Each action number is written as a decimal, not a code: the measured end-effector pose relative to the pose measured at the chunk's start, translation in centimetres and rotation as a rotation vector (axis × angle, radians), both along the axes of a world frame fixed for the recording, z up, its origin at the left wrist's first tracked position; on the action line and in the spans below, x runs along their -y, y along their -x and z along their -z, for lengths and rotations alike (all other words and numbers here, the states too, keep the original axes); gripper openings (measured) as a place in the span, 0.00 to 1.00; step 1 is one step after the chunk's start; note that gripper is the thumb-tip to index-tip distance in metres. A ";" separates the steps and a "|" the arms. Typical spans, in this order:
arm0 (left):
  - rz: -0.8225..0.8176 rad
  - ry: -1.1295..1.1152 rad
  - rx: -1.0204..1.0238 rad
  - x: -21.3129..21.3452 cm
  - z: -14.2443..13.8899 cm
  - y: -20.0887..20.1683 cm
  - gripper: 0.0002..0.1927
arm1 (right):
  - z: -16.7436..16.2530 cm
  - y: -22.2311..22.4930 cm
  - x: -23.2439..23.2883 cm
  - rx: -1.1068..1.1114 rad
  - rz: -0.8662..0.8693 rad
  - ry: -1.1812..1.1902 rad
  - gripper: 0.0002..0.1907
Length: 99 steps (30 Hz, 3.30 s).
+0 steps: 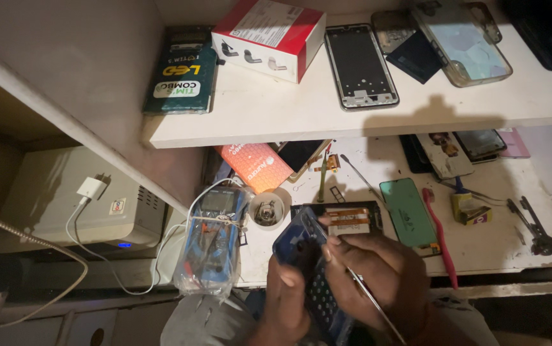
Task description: The person works at a cluttered repair bench on a smartphone. They pry open the phone's back cover, use a screwdriver on internal components, power the phone on and tap its screen to test it, then handle the phone and a battery pack while pressing parts together and checking the device.
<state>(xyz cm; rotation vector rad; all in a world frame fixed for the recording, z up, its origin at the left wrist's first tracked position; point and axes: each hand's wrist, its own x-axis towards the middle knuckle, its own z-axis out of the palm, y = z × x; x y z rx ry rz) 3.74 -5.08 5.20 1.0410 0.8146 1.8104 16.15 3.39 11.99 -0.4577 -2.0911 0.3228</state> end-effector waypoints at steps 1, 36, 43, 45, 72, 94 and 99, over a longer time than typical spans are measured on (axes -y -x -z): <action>-0.014 0.005 -0.025 0.0 -0.3 0.0 0.43 | 0.0 0.0 0.0 0.022 0.008 0.002 0.12; -0.009 0.065 -0.093 -0.7 -0.8 -0.4 0.43 | 1.4 -1.5 -1.6 0.016 0.160 0.416 0.08; 0.051 0.233 0.087 -0.1 0.1 -0.6 0.42 | 1.5 -1.8 -2.3 -0.004 0.120 0.415 0.10; 0.050 0.220 0.130 -0.1 0.7 -0.7 0.40 | 1.5 -1.9 -2.7 -0.036 0.082 0.222 0.12; -0.086 0.081 -0.025 0.1 1.9 -0.8 0.33 | 1.4 -0.8 -1.9 0.015 0.018 0.065 0.08; -0.041 0.117 0.006 -0.2 0.1 -0.5 0.35 | 2.2 -0.4 -2.9 0.034 -0.034 -0.035 0.06; -0.018 0.121 0.010 -0.1 -0.3 -0.4 0.34 | 1.0 -1.2 -2.5 0.157 -0.056 -0.229 0.09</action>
